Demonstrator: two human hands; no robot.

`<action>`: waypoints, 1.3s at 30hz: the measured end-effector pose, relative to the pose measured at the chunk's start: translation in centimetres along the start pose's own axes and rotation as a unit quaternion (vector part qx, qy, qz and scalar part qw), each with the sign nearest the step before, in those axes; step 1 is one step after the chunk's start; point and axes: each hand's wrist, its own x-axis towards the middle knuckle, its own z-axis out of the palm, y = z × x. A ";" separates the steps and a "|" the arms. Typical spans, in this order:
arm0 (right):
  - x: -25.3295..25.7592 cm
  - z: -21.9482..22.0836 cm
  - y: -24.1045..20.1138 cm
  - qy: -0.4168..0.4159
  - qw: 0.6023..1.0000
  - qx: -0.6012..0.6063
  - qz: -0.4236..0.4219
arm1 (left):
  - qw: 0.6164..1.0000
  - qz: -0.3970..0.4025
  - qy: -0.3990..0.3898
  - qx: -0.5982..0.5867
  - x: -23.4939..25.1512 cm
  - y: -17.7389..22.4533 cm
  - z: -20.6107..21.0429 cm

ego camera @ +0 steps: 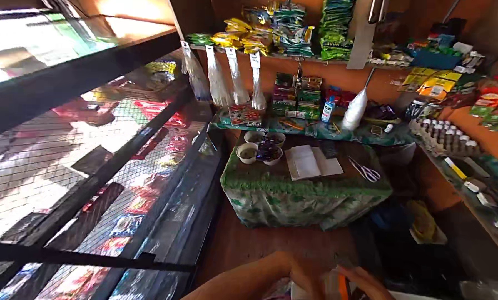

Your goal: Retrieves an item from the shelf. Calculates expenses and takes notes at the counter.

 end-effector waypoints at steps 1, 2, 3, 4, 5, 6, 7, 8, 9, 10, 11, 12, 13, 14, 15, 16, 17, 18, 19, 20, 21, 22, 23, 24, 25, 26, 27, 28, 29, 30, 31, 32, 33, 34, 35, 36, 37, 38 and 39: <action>1.7 -1.4 1.2 -0.014 1.000 -0.013 -0.010 | 1.000 -0.003 0.009 0.006 0.5 0.5 -1.2; 3.5 -2.7 2.2 -0.022 0.999 -0.028 -0.020 | 1.000 -0.005 0.018 0.008 1.0 1.0 -2.6; 5.4 -4.0 3.1 -0.027 0.998 -0.050 -0.029 | 1.000 -0.001 0.031 0.003 1.5 1.2 -4.1; 7.2 -5.0 4.1 -0.031 0.996 -0.078 -0.033 | 0.999 0.005 0.040 -0.011 1.9 1.4 -5.4; 8.9 -5.5 5.4 -0.033 0.993 -0.106 -0.033 | 0.999 0.013 0.046 -0.025 2.4 1.0 -6.3; 10.2 -5.9 6.6 -0.033 0.991 -0.127 -0.033 | 0.998 0.020 0.052 -0.040 2.9 0.5 -6.9; 11.5 -6.4 7.3 -0.034 0.989 -0.139 -0.032 | 0.996 0.023 0.061 -0.056 3.5 0.0 -7.6; 12.6 -7.0 7.7 -0.033 0.989 -0.144 -0.029 | 0.994 0.031 0.074 -0.071 4.0 -0.4 -8.2; 13.6 -7.6 8.1 -0.022 0.989 -0.147 -0.025 | 0.992 0.039 0.083 -0.082 4.5 -0.6 -9.0; 14.3 -8.0 8.5 -0.004 0.988 -0.151 -0.022 | 0.992 0.040 0.084 -0.088 5.1 -0.5 -10.0; 15.0 -8.4 8.9 0.019 0.988 -0.153 -0.018 | 0.991 0.044 0.082 -0.094 5.8 -0.3 -11.2; 15.6 -9.0 9.2 0.039 0.988 -0.152 -0.012 | 0.992 0.040 0.072 -0.093 6.7 -0.1 -12.5; 16.2 -9.7 9.4 0.054 0.988 -0.147 -0.005 | 0.994 0.032 0.057 -0.088 7.8 0.1 -13.8; 16.7 -10.6 9.4 0.065 0.988 -0.142 0.003 | 0.995 0.028 0.045 -0.081 9.0 0.1 -15.2; 17.2 -11.5 9.4 0.076 0.988 -0.137 0.014 | 0.996 0.028 0.035 -0.073 10.3 0.3 -16.8; 17.7 -12.4 9.2 0.091 0.986 -0.136 0.025 | 0.997 0.030 0.021 -0.061 11.5 0.9 -18.4; 18.0 -12.9 9.2 0.109 0.983 -0.140 0.042 | 0.998 0.033 0.007 -0.046 12.8 1.4 -20.0; 18.1 -13.2 9.3 0.129 0.979 -0.148 0.062 | 0.999 0.035 -0.013 -0.030 14.1 1.9 -21.4; 18.1 -13.4 9.4 0.149 0.974 -0.151 0.082 | 0.999 0.038 -0.035 -0.016 15.4 2.2 -22.5; 18.0 -13.5 9.6 0.168 0.970 -0.148 0.099 | 0.998 0.033 -0.061 -0.003 16.5 2.7 -23.5; 17.9 -13.5 9.7 0.189 0.966 -0.137 0.111 | 0.996 0.027 -0.087 0.012 17.7 3.1 -24.5; 17.9 -13.5 9.8 0.210 0.963 -0.120 0.119 | 0.993 0.021 -0.110 0.026 18.8 3.6 -25.3; 17.9 -13.3 10.0 0.229 0.959 -0.103 0.130 | 0.990 0.011 -0.133 0.040 19.7 4.1 -26.0; 18.0 -13.1 10.0 0.242 0.956 -0.085 0.145 | 0.986 0.000 -0.154 0.057 20.6 4.3 -26.7; 18.1 -13.0 9.8 0.252 0.951 -0.069 0.163 | 0.983 -0.005 -0.172 0.069 21.5 4.4 -27.3; 18.4 -13.1 9.6 0.260 0.947 -0.055 0.179 | 0.979 -0.005 -0.188 0.078 22.4 4.3 -27.8; 18.7 -13.4 9.5 0.266 0.944 -0.039 0.191 | 0.976 0.002 -0.201 0.080 23.3 4.1 -28.2; 18.9 -13.8 9.4 0.268 0.942 -0.023 0.203 | 0.974 0.009 -0.209 0.081 24.2 3.9 -28.6; 19.1 -14.2 9.5 0.268 0.939 -0.015 0.214 | 0.973 0.011 -0.214 0.085 25.0 3.9 -28.8; 19.3 -15.0 9.6 0.264 0.938 -0.008 0.223 | 0.972 0.002 -0.214 0.096 25.8 4.1 -29.1; 19.4 -16.0 9.3 0.256 0.938 0.006 0.233 | 0.972 -0.009 -0.207 0.111 26.6 4.3 -29.3; 19.5 -17.3 9.0 0.245 0.938 0.025 0.244 | 0.971 -0.020 -0.195 0.134 27.5 4.5 -29.5; 19.5 -18.6 9.0 0.241 0.936 0.049 0.254 | 0.969 -0.029 -0.184 0.161 28.6 4.7 -29.7; 19.5 -20.0 9.3 0.246 0.931 0.078 0.256 | 0.969 -0.024 -0.171 0.179 29.9 5.0 -29.8; 19.2 -21.5 9.8 0.261 0.926 0.106 0.252 | 0.971 -0.010 -0.155 0.179 31.5 5.4 -30.0; 18.9 -23.2 10.7 0.280 0.920 0.129 0.243 | 0.979 0.011 -0.133 0.152 33.2 6.1 -30.3; 18.4 -25.2 11.6 0.299 0.914 0.146 0.232 | 0.989 0.035 -0.102 0.103 35.2 6.7 -30.5; 17.7 -27.1 12.9 0.321 0.907 0.157 0.224 | 0.995 0.052 -0.068 0.044 37.4 7.4 -30.8; 16.8 -28.8 14.5 0.342 0.901 0.161 0.214 | 0.997 0.056 -0.039 -0.022 39.8 8.0 -31.2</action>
